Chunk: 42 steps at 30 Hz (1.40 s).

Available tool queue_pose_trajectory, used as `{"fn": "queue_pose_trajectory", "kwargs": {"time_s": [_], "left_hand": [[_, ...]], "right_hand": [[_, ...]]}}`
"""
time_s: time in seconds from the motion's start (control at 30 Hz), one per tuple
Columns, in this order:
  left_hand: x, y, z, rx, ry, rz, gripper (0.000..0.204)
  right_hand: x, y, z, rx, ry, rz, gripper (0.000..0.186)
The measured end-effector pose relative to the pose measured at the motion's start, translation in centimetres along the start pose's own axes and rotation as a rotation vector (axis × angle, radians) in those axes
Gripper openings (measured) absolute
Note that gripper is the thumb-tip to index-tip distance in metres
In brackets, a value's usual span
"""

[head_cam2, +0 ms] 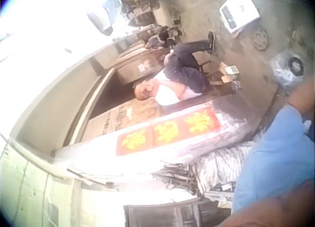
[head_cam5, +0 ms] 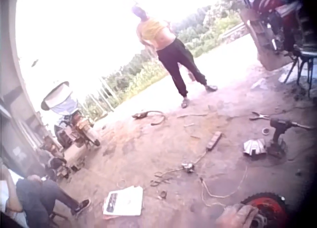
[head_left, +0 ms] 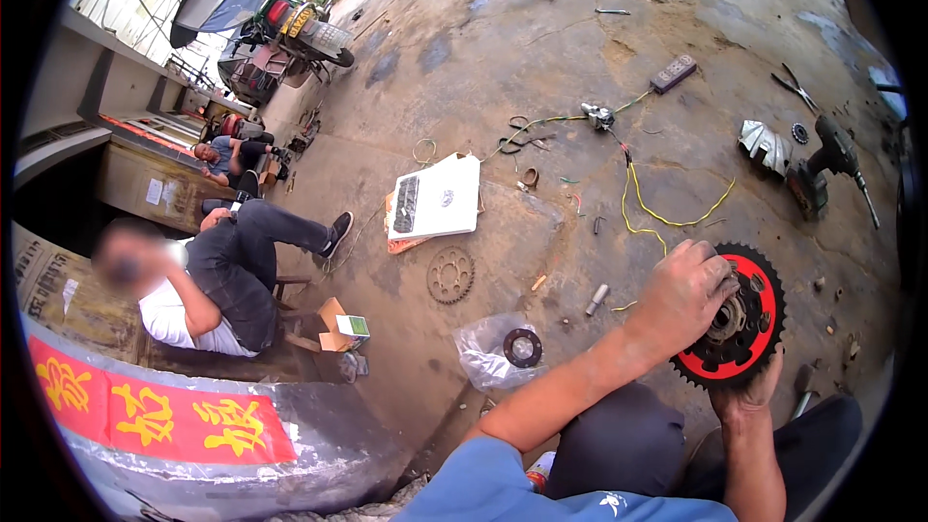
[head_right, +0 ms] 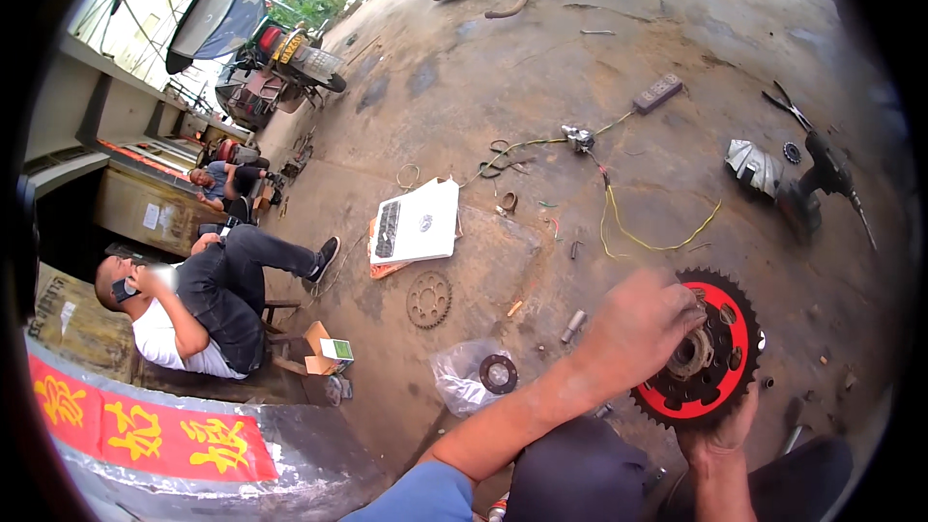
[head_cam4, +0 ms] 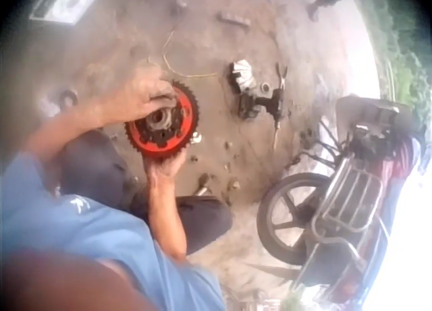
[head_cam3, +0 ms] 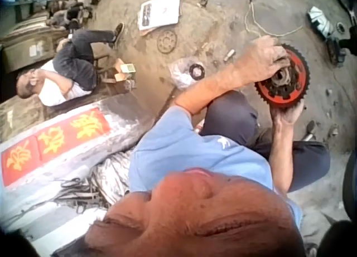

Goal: The person taps metal pieces with a hammer and assembles a motorcycle wheel hub and sprocket by fitting plates and fasteners into the sprocket assembly by hand.

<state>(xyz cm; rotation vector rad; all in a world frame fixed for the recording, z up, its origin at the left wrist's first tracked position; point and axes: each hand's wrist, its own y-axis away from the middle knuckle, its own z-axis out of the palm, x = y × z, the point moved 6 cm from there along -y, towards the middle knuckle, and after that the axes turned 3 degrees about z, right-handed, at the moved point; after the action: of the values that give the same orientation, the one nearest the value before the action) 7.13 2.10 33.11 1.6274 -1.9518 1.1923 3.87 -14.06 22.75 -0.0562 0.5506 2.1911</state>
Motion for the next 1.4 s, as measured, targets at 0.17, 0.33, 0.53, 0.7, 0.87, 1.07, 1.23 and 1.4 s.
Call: {"fn": "queue_pose_trajectory", "kwargs": {"time_s": [0.17, 0.33, 0.53, 0.7, 0.87, 1.07, 1.23, 1.4], "left_hand": [[0.2, -0.5, 0.3, -0.07, 0.009, 0.087, 0.014], [0.0, -0.3, 0.2, -0.055, -0.005, -0.026, 0.016], [0.3, -0.1, 1.0, -0.037, 0.031, 0.059, 0.019], [0.6, -0.8, 1.3, -0.019, 0.021, 0.049, 0.018], [-0.2, -1.3, -1.1, -0.065, -0.027, -0.052, 0.017], [-0.6, -1.7, 0.6, -0.116, -0.028, -0.066, 0.018], [-1.0, -1.6, -0.4, -0.048, 0.074, 0.022, 0.027], [-0.5, -1.2, -0.3, -0.002, 0.052, -0.04, 0.022]], "right_hand": [[-0.6, 0.2, 0.3, 0.013, 0.029, -0.013, 0.059], [-0.3, 0.3, 0.5, 0.048, -0.017, 0.002, 0.057], [-0.2, 0.4, -0.3, 0.06, -0.012, 0.027, 0.059], [-1.4, 1.3, 0.5, 0.109, -0.002, -0.057, 0.061], [0.0, -0.7, 0.9, 0.08, -0.087, 0.072, 0.059], [-0.7, -0.1, 1.1, 0.024, -0.066, 0.051, 0.057], [-0.6, -0.1, -0.4, 0.109, -0.013, 0.039, 0.064], [-0.5, 0.1, -1.0, 0.1, -0.078, 0.074, 0.065]]}}
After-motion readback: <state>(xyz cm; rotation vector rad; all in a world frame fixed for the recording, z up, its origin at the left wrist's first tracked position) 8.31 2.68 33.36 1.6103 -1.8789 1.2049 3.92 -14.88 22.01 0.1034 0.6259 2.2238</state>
